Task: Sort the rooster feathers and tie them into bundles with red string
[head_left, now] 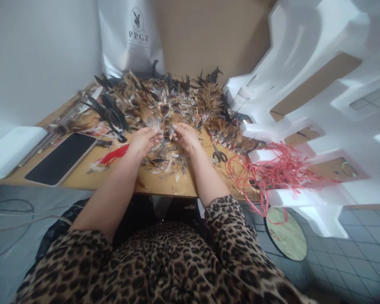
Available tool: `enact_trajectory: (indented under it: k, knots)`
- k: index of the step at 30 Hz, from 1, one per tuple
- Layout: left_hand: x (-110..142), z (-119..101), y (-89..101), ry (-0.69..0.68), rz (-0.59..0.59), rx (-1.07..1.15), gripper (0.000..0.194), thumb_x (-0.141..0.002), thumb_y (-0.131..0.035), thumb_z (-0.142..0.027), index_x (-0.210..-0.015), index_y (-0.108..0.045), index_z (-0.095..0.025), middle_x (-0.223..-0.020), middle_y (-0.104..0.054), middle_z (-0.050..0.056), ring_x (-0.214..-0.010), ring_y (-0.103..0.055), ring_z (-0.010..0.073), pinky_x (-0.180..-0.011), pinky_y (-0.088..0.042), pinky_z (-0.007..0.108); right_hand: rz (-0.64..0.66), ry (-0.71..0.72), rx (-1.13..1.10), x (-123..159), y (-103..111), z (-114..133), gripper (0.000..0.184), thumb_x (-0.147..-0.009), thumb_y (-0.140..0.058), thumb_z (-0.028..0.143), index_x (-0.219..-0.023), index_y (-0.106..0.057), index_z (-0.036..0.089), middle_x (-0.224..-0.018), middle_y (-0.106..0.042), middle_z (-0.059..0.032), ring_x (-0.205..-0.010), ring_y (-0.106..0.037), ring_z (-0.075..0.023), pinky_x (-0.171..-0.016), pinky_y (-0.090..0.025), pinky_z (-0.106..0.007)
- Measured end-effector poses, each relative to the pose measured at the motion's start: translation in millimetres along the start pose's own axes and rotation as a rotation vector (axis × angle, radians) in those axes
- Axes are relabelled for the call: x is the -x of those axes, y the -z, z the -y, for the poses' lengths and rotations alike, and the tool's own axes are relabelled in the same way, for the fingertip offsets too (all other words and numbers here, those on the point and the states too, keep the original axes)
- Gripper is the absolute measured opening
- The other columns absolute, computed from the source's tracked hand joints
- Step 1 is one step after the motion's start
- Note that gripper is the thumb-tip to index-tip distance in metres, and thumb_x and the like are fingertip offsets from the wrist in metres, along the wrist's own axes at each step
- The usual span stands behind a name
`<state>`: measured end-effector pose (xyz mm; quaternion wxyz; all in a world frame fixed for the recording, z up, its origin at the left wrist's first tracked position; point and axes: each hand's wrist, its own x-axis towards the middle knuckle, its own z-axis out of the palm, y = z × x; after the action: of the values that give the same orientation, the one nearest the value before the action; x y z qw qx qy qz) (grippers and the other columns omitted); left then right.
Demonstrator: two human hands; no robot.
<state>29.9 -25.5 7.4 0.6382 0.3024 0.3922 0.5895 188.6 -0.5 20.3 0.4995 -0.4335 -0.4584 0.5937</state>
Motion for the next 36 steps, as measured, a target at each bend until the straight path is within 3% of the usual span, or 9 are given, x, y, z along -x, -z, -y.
enact_trajectory:
  k: [4, 12, 21, 29, 36]
  knots:
    - [3, 1, -0.1, 0.078, 0.092, -0.030, 0.008, -0.069, -0.068, -0.014, -0.074, -0.064, -0.009, -0.077, -0.070, 0.011, -0.061, -0.066, 0.0124, -0.047, -0.047, 0.015, -0.009, -0.072, -0.167, 4, -7, 2, 0.019, -0.069, -0.069, 0.025, -0.075, -0.053, 0.017, -0.054, -0.056, 0.0068, -0.047, -0.052, -0.0043, -0.044, -0.040, -0.014]
    - [5, 2, 0.0, 0.133, 0.183, -0.069, 0.010, -0.069, -0.069, -0.013, -0.077, -0.067, -0.006, -0.076, -0.070, 0.013, -0.058, -0.066, 0.0127, -0.046, -0.047, 0.014, -0.054, -0.078, -0.149, 9, -14, 6, 0.017, -0.072, -0.068, 0.025, -0.076, -0.053, 0.017, -0.051, -0.058, 0.0059, -0.048, -0.056, -0.0049, -0.047, -0.045, -0.013]
    - [5, 3, -2.5, 0.105, 0.114, -0.104, 0.009, -0.068, -0.070, -0.012, -0.073, -0.066, -0.006, -0.071, -0.069, 0.013, -0.053, -0.065, 0.0119, -0.044, -0.046, 0.013, -0.046, -0.077, -0.155, 10, -15, 5, 0.015, -0.074, -0.066, 0.022, -0.074, -0.052, 0.016, -0.054, -0.058, 0.0046, -0.051, -0.059, -0.0067, -0.047, -0.046, -0.014]
    - [1, 10, 0.4, 0.054, 0.131, -0.200, 0.011, -0.068, -0.070, -0.016, -0.065, -0.063, -0.009, -0.068, -0.069, 0.013, -0.054, -0.064, 0.0113, -0.046, -0.047, 0.014, -0.013, -0.070, -0.150, 10, -15, 5, 0.022, -0.072, -0.069, 0.025, -0.071, -0.048, 0.017, -0.054, -0.055, 0.0067, -0.051, -0.061, -0.0064, -0.049, -0.047, -0.014]
    - [4, 5, -1.8, 0.059, 0.098, -0.189, 0.009, -0.068, -0.070, -0.015, -0.068, -0.064, -0.007, -0.067, -0.068, 0.012, -0.051, -0.062, 0.0098, -0.047, -0.046, 0.014, 0.003, -0.023, -0.078, 9, -14, 3, 0.021, -0.069, -0.069, 0.026, -0.081, -0.056, 0.017, -0.065, -0.061, 0.0036, -0.059, -0.061, -0.0072, -0.054, -0.048, -0.016]
